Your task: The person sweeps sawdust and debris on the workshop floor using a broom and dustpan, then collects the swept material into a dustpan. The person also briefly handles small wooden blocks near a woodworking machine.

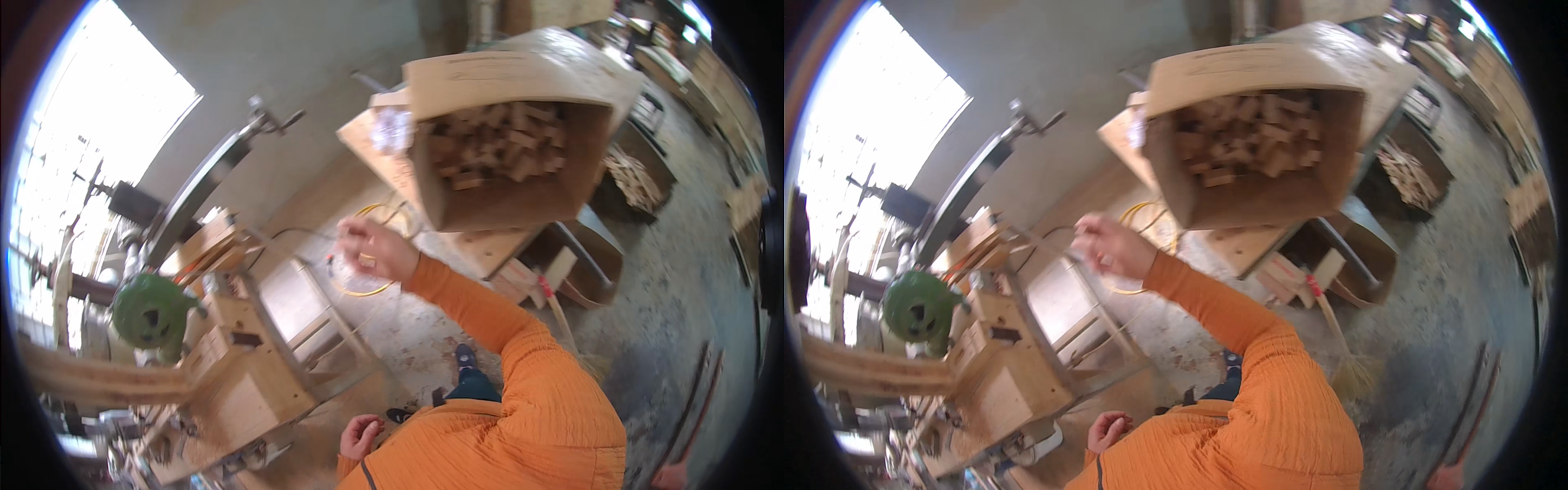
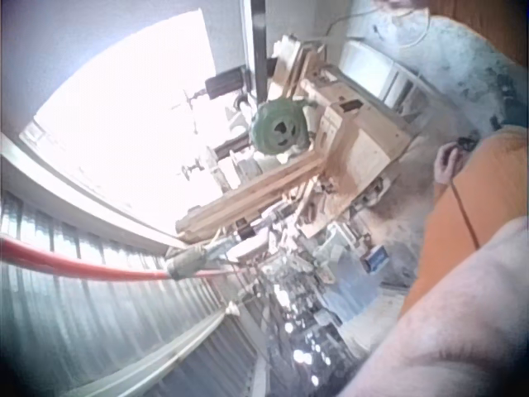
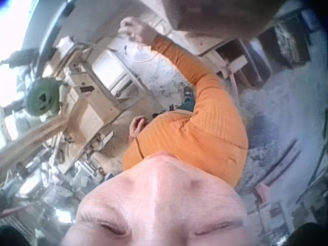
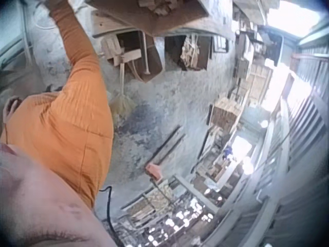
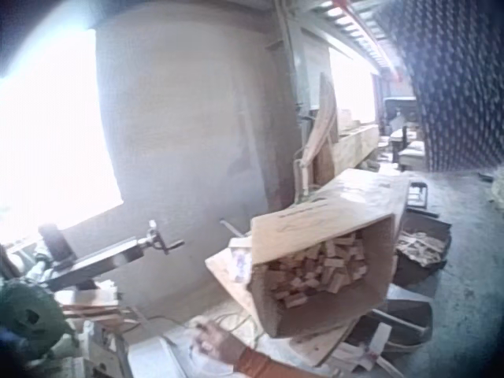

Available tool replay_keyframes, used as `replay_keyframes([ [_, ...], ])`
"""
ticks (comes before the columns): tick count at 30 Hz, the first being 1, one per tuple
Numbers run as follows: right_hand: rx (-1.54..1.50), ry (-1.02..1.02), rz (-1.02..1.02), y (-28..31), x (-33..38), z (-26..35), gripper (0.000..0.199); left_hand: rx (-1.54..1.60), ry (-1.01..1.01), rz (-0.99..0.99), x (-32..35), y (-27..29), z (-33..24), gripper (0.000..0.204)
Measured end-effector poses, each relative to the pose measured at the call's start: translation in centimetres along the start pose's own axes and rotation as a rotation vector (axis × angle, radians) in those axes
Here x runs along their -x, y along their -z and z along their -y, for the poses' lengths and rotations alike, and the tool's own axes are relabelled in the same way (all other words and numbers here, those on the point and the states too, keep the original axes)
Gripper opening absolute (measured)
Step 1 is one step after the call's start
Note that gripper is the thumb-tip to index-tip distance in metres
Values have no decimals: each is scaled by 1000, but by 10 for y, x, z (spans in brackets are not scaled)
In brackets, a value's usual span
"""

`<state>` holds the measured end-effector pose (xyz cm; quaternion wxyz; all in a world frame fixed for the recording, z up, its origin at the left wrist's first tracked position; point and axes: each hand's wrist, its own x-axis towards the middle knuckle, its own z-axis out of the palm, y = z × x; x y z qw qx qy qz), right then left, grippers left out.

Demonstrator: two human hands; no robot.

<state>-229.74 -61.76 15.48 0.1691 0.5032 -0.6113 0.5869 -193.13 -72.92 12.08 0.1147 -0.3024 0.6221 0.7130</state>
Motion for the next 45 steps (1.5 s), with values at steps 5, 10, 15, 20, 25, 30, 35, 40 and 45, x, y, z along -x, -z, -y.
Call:
replay_keyframes([
  [5,505,341,-250,190,-15,164,35,-165,-84,275,-56,-47,-13,20],
  [10,1703,-357,-918,407,75,183,59,-382,-111,499,-85,-100,-22,22],
  [15,1086,-381,-1069,367,184,142,47,-346,-74,509,-91,-134,-22,27],
  [20,848,-575,-682,274,185,92,27,-394,-155,495,-90,-156,-31,27],
  [25,429,-706,-328,236,164,73,17,-311,-144,425,-82,-150,-26,28],
  [30,310,-333,-114,189,147,76,11,-312,-134,329,-74,-141,-25,28],
  [35,370,-202,-322,177,94,36,9,-385,-170,319,-76,-141,-20,27],
  [40,1027,-642,-263,196,40,-22,41,-280,-141,314,-71,-134,-12,25],
  [45,1090,-749,-142,226,53,-47,61,-316,-110,377,-82,-136,-8,26],
])
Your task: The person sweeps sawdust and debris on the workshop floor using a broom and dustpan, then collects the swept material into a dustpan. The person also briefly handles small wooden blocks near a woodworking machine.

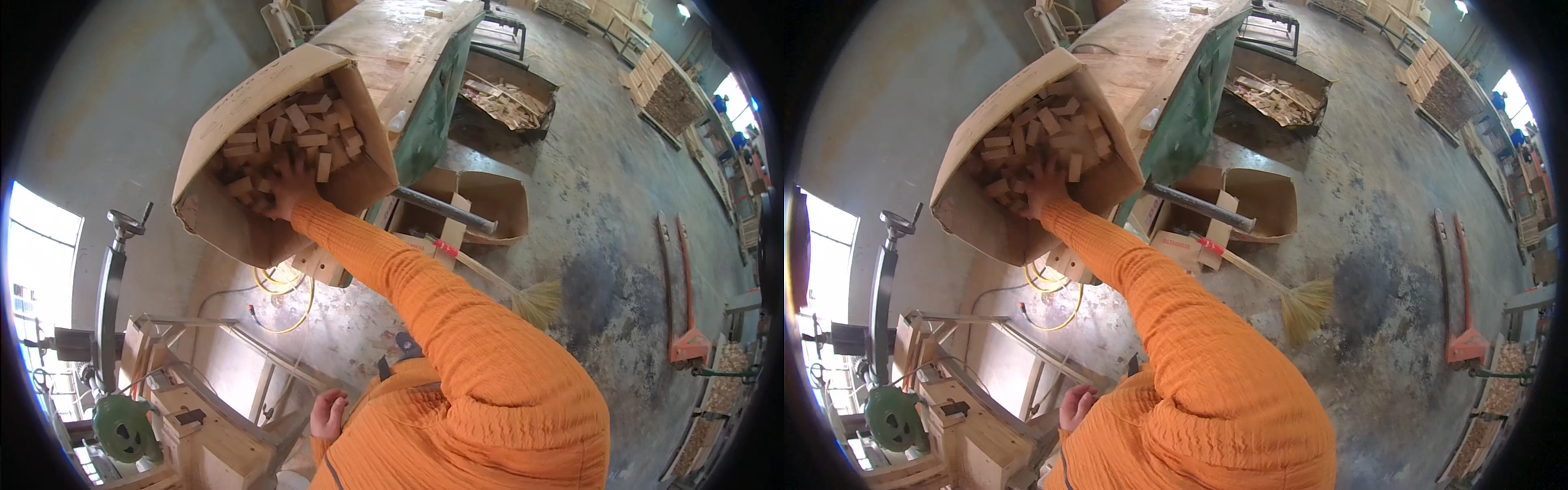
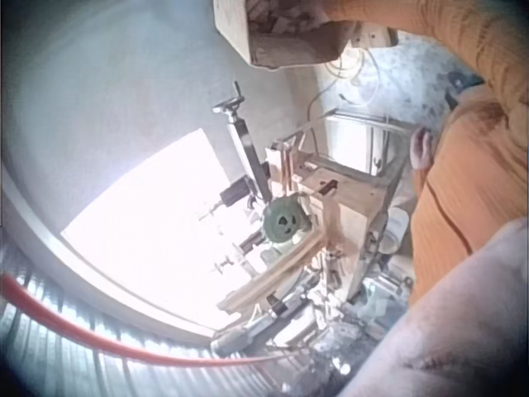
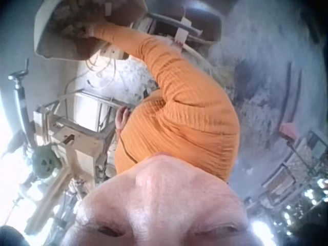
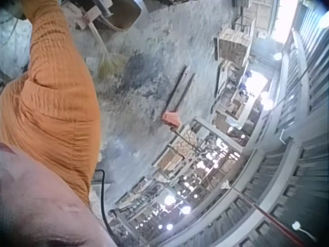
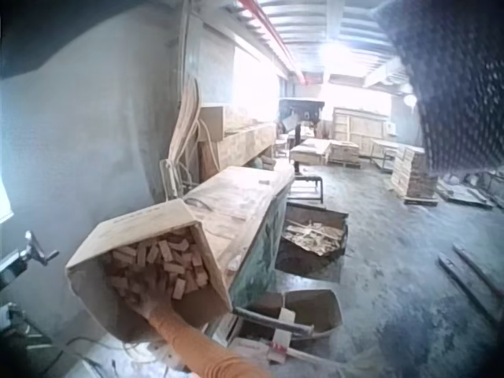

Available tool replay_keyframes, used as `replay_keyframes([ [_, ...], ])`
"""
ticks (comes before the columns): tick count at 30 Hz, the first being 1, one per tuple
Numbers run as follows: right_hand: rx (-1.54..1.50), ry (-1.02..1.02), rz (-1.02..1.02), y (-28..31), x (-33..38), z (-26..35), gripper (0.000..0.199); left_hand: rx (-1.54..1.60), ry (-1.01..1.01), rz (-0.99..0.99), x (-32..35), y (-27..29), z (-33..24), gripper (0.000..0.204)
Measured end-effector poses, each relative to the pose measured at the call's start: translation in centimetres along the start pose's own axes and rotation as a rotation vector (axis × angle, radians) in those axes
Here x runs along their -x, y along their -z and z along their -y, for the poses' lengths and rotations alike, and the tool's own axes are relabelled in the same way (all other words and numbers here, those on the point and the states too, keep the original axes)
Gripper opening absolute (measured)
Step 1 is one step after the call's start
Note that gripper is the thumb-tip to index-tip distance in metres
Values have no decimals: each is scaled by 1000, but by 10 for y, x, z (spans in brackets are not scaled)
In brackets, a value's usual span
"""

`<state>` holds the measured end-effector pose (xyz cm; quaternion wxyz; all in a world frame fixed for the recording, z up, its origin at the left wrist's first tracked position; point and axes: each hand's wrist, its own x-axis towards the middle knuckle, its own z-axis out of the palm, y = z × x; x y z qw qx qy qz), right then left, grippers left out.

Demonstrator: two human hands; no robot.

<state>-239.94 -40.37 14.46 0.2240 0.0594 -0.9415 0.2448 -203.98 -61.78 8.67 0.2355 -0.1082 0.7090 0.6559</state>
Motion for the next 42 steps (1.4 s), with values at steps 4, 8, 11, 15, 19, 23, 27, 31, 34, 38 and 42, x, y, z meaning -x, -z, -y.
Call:
replay_keyframes([
  [4,-29,-21,168,-3,-7,-9,70,5,25,16,0,0,-4,27],
  [8,-238,12,118,-23,-12,44,70,91,74,-37,17,7,11,27],
  [11,126,-62,-173,-45,-34,3,65,-10,-43,136,-8,-8,-3,26],
  [15,150,223,-306,-45,-46,-5,50,-53,-40,85,1,-2,3,25],
  [19,-347,169,-401,-27,-30,-32,37,49,-12,-32,17,-4,-4,23],
  [23,-1373,-410,-110,-2,-9,-25,35,58,-20,-85,14,0,-3,24],
  [27,-1895,-541,-74,20,40,24,33,39,-88,-71,-8,0,-20,30],
  [31,-2173,-630,527,35,101,51,34,216,-398,-235,-42,-21,-78,43],
  [34,-2117,-497,850,43,143,64,37,-203,-641,-437,-49,-18,-108,46],
  [38,-1908,-506,849,50,171,76,39,-289,-409,-276,-41,2,-96,41],
  [42,-1783,-510,730,58,175,81,33,546,-323,-62,-31,7,-66,30],
])
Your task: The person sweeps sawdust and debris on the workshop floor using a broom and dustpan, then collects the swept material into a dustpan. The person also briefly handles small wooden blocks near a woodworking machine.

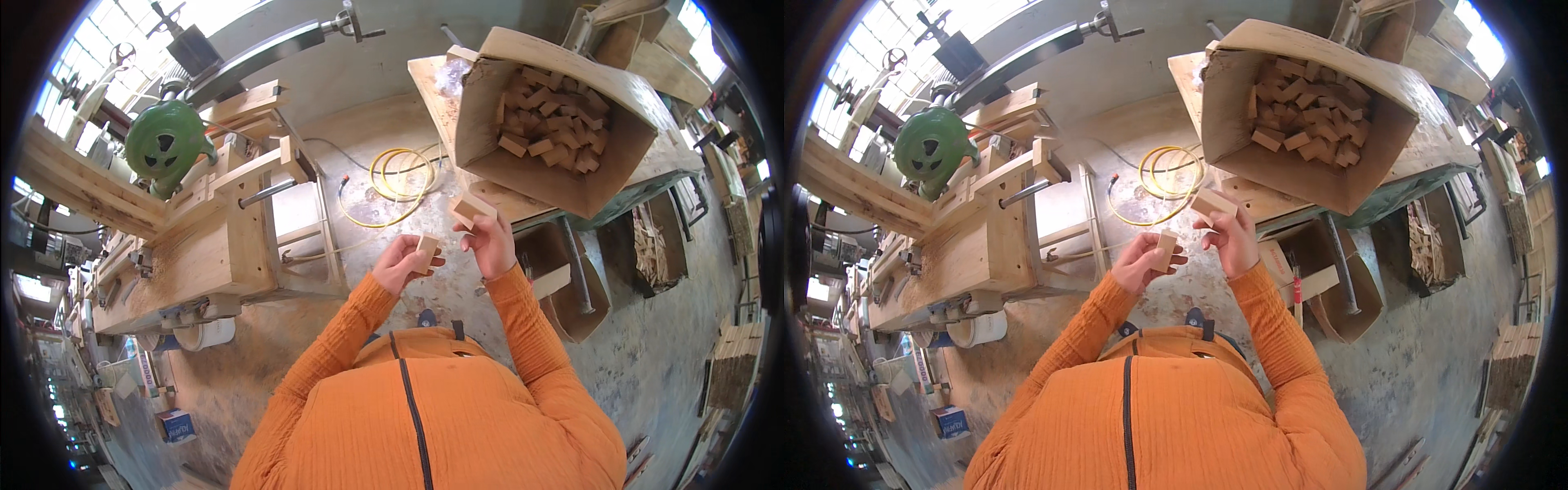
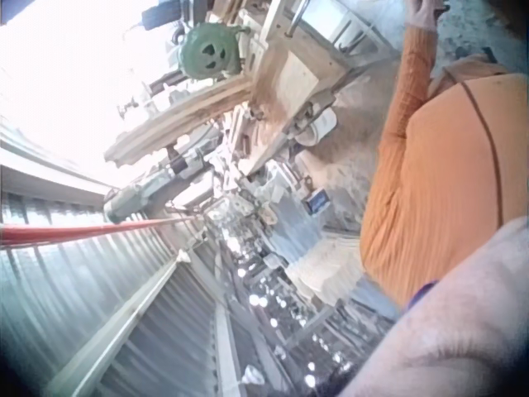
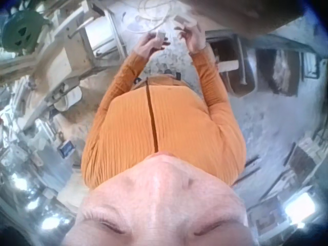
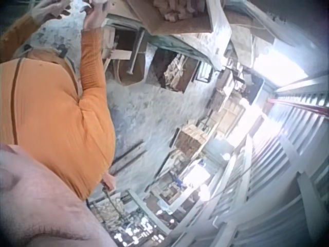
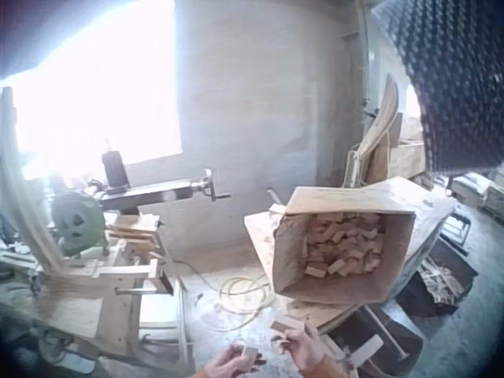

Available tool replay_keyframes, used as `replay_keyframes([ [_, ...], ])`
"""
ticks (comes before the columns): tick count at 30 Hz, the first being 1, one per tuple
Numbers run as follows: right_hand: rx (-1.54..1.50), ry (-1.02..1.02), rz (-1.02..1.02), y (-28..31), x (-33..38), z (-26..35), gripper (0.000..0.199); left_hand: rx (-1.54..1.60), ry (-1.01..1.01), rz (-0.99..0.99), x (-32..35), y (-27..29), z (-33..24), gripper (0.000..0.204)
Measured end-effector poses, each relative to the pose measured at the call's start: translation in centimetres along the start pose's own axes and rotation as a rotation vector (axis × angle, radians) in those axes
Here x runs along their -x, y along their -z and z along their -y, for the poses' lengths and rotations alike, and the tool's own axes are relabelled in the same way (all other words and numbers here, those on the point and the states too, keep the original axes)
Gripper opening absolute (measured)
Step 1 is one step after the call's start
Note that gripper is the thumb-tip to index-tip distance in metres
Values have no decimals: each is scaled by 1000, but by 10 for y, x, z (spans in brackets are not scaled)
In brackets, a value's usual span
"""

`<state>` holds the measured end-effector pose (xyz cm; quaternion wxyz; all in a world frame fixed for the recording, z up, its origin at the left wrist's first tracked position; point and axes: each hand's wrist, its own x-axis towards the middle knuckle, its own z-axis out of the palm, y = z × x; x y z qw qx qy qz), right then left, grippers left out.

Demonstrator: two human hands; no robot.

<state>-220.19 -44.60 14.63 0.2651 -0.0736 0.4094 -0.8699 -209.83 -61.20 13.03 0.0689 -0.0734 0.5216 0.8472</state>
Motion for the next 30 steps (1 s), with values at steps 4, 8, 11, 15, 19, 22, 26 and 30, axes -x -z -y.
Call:
replay_keyframes([
  [4,909,622,133,-19,9,-31,40,316,-47,-98,10,-4,5,33],
  [8,1192,632,210,-32,16,-53,49,448,-40,-180,22,-7,1,35],
  [11,1228,630,321,-42,16,-58,48,406,-53,-266,34,13,5,34],
  [15,1320,522,446,-50,17,-59,41,245,-196,-269,42,25,9,35],
  [19,1387,484,539,-53,18,-59,37,295,-216,-242,46,24,6,35],
  [22,1432,452,613,-50,17,-59,34,336,-164,-214,49,25,4,31],
  [26,1284,359,616,-52,16,-46,26,262,-104,-250,58,29,-1,26],
  [30,996,434,421,-49,17,-35,31,313,-153,-299,58,23,-6,28],
])
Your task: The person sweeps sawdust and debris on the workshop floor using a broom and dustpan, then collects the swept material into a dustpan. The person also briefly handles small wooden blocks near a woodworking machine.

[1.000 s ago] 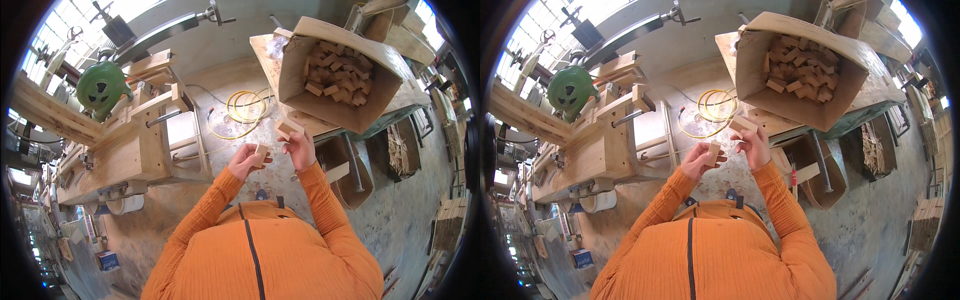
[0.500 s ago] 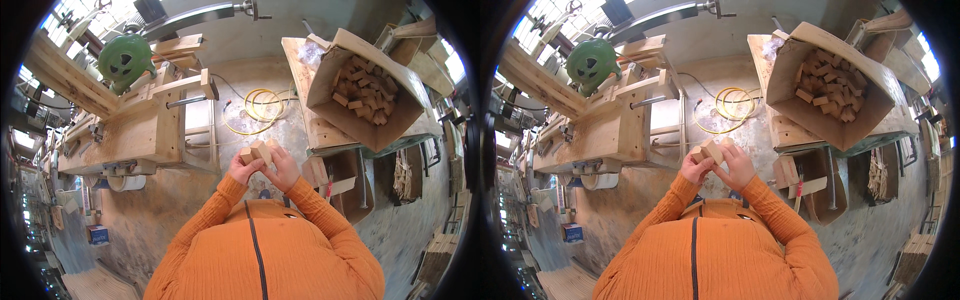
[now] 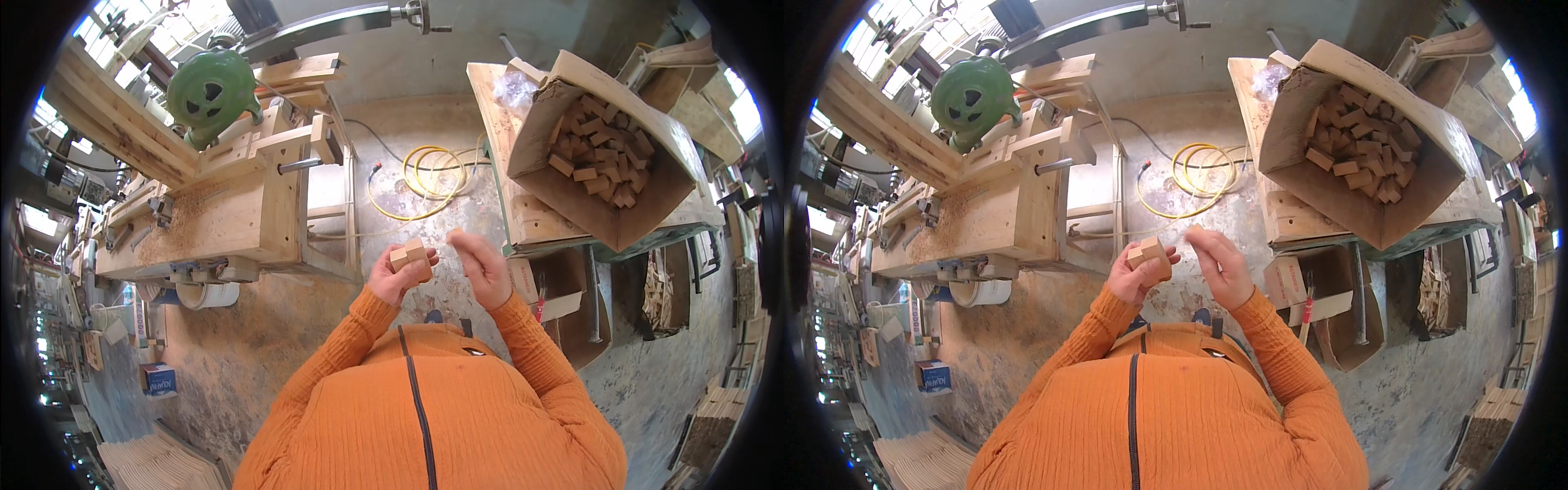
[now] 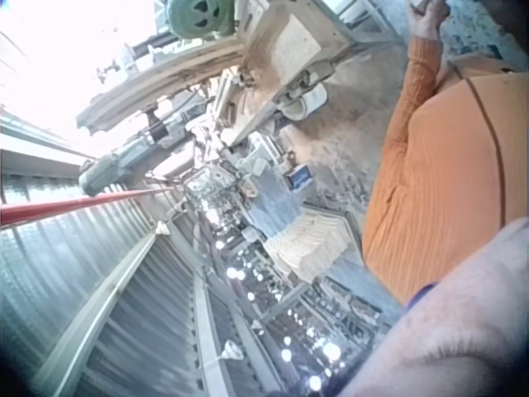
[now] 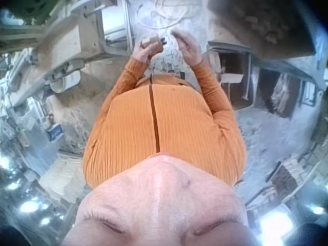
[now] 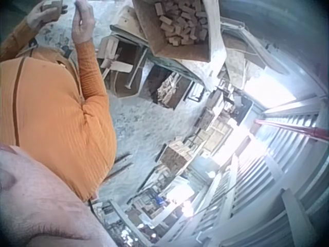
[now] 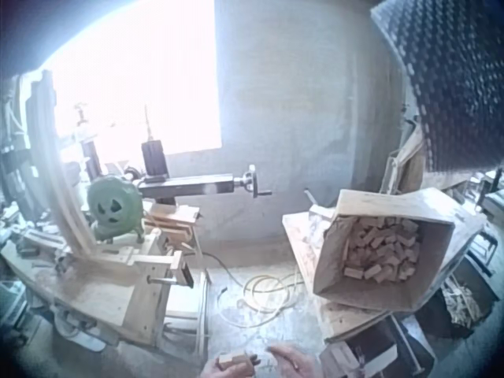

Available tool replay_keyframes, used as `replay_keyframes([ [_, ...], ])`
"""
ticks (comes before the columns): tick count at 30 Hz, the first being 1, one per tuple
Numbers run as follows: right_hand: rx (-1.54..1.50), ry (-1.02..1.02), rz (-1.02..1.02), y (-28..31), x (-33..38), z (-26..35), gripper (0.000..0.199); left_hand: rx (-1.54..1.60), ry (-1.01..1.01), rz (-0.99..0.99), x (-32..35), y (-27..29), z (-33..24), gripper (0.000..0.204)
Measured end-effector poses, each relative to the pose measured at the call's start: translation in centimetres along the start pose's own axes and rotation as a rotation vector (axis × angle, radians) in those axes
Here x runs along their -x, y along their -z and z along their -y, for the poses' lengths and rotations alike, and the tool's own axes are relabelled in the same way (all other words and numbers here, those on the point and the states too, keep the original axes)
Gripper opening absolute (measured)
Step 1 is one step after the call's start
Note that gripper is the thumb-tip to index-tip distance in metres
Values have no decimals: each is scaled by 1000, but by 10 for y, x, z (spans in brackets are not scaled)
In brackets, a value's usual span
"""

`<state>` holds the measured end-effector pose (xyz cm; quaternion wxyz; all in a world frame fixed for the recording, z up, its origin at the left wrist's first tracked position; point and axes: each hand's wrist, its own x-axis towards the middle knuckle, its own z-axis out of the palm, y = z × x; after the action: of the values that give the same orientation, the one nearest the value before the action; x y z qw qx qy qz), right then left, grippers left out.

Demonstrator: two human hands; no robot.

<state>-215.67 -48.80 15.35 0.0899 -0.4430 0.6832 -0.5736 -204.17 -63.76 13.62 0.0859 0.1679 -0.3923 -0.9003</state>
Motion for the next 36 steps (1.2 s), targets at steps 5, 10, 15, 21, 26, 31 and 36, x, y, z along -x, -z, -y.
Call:
replay_keyframes([
  [5,-251,-4,-107,-25,0,9,51,55,-28,-21,0,-2,7,36],
  [10,-80,-3,-39,-32,2,-8,39,110,51,-64,3,-12,-2,35],
  [15,-197,-68,-121,-55,9,-19,36,75,-15,-146,5,-3,2,36],
  [21,2,-8,-47,-78,0,-10,51,-105,-178,-291,16,18,-10,27],
  [26,349,198,3,-129,-21,45,79,-133,-441,-379,38,39,-48,25],
  [31,330,306,-62,-214,-51,68,84,-262,-677,-437,68,95,-85,26],
  [36,187,446,32,-287,-87,105,81,-238,-747,-354,116,146,-145,42],
])
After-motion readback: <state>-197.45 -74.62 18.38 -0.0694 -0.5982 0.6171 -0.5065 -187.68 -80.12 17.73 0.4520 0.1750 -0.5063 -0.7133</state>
